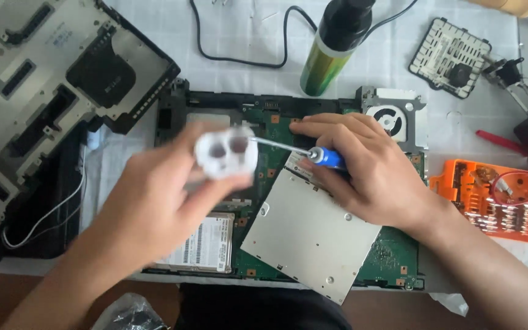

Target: Installing internal components including a hard drive and optical drive into a laptop chassis using a screwdriver.

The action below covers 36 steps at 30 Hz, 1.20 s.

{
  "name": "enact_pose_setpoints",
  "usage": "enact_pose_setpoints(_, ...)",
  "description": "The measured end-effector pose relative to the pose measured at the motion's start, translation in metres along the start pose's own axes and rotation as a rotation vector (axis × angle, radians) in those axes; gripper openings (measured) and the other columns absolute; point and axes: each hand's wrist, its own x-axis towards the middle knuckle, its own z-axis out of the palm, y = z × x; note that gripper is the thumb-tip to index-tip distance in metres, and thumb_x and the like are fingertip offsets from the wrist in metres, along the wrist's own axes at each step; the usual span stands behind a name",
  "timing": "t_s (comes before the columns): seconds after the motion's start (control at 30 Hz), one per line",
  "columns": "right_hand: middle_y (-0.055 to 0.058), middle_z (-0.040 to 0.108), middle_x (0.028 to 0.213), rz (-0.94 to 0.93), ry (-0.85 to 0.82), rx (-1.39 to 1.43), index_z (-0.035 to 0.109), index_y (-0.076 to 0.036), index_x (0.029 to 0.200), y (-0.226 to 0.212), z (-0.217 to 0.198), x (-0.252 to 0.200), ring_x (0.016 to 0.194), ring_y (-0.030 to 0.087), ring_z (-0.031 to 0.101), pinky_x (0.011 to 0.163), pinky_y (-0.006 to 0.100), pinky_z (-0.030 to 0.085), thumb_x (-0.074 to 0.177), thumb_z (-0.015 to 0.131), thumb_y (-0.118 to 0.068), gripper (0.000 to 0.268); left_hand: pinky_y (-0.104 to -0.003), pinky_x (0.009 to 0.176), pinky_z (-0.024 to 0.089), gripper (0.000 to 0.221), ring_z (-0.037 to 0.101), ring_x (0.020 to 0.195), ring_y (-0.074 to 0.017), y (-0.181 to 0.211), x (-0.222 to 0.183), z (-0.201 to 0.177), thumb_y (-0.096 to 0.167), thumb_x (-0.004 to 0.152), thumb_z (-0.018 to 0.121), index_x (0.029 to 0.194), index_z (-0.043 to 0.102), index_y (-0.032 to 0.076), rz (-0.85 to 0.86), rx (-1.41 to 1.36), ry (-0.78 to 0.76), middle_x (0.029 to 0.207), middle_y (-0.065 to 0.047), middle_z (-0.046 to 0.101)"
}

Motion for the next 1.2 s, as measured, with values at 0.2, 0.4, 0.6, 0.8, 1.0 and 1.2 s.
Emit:
enact_pose_setpoints(0.2,0.019,0.070,0.130,-0.001,0.009,0.022,0.050,-0.002,0.095,0.000,-0.001,0.001,0.123,0.039,0.066,0.099,0.050,0.051,0.102,0.062,-0.016,0.020,-0.023,0.059,0.069,0.028,0.080,0.090,-0.0290,0.000,0.010,0.000,0.005,0.094,0.075,0.112,0.060,-0.010,-0.027,0.029,0.054,0.108,-0.024,0.074)
enact_pose_setpoints(0.4,0.019,0.070,0.130,0.024,0.000,0.054,0.050,-0.002,0.095,0.001,-0.001,0.001,0.122,0.039,0.067,0.098,0.050,0.053,0.101,0.061,-0.015,0.018,-0.022,0.053,0.060,0.034,0.076,0.075,-0.0216,-0.008,-0.004,0.018,0.012,0.095,0.079,0.115,0.059,-0.008,-0.029,0.056,0.309,0.099,-0.018,0.073)
enact_pose_setpoints(0.6,0.019,0.070,0.130,0.030,0.000,0.061,0.049,-0.002,0.095,0.001,-0.002,0.002,0.121,0.039,0.067,0.097,0.050,0.053,0.102,0.060,-0.017,0.019,-0.024,0.039,0.050,0.031,0.069,0.061,-0.0180,0.002,-0.006,0.023,0.007,0.097,0.083,0.107,0.060,-0.011,-0.113,0.250,0.421,0.095,-0.018,0.075)
enact_pose_setpoints(0.8,0.018,0.069,0.133,0.050,-0.022,0.086,0.050,-0.004,0.094,0.004,-0.003,0.000,0.126,0.038,0.065,0.099,0.049,0.051,0.101,0.060,-0.015,0.016,-0.021,0.035,0.050,0.031,0.071,0.062,-0.0152,0.006,0.001,0.006,0.014,0.097,0.074,0.115,0.062,-0.008,-0.261,0.142,0.268,0.089,-0.014,0.077)
enact_pose_setpoints(1.0,0.016,0.070,0.131,0.046,-0.012,0.068,0.053,-0.003,0.095,0.000,-0.003,0.005,0.126,0.036,0.065,0.101,0.048,0.051,0.101,0.059,-0.017,0.016,-0.021,0.044,0.049,0.032,0.065,0.062,-0.0106,0.008,-0.001,0.014,0.014,0.095,0.074,0.119,0.061,-0.002,-0.248,0.080,0.314,0.096,-0.007,0.075)
enact_pose_setpoints(1.2,0.016,0.068,0.135,0.062,-0.035,0.074,0.052,-0.003,0.096,0.002,-0.005,0.006,0.128,0.036,0.064,0.100,0.048,0.050,0.101,0.057,-0.018,0.016,-0.028,0.062,0.059,0.033,0.077,0.085,-0.0184,0.008,-0.009,-0.001,0.016,0.093,0.079,0.108,0.058,-0.004,-0.464,0.157,0.379,0.099,-0.013,0.078)
